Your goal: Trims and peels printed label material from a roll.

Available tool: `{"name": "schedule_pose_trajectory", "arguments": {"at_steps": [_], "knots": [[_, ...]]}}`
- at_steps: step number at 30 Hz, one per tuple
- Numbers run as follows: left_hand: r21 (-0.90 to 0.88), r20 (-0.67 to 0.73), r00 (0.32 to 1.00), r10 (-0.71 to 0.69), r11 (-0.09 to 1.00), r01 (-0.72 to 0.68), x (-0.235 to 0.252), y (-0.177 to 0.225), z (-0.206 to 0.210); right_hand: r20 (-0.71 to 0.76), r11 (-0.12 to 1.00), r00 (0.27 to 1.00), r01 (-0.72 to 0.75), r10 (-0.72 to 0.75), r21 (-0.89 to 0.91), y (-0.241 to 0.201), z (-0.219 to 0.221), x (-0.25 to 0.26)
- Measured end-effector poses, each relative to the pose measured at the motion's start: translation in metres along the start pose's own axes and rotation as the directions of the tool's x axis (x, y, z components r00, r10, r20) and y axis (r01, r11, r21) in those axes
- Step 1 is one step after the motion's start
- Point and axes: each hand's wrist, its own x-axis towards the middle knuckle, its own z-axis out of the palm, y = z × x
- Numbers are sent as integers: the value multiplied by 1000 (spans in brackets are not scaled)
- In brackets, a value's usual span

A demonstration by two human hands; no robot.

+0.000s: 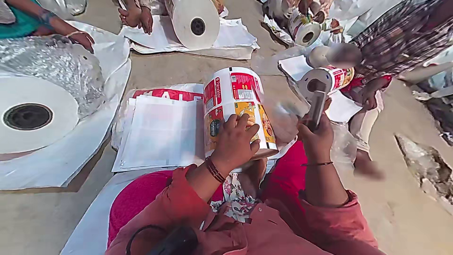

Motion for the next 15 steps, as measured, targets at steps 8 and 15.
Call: {"name": "schedule_pose_trajectory", "arguments": {"at_steps": [8, 15], "knots": [[96, 95, 990, -104, 991, 94, 13, 8, -12, -291, 952, 931, -141, 221, 270, 71, -28, 17], [187, 318, 883, -345, 936, 298, 60, 45, -27, -365, 847, 801, -529, 475, -56, 192, -39, 32]]}}
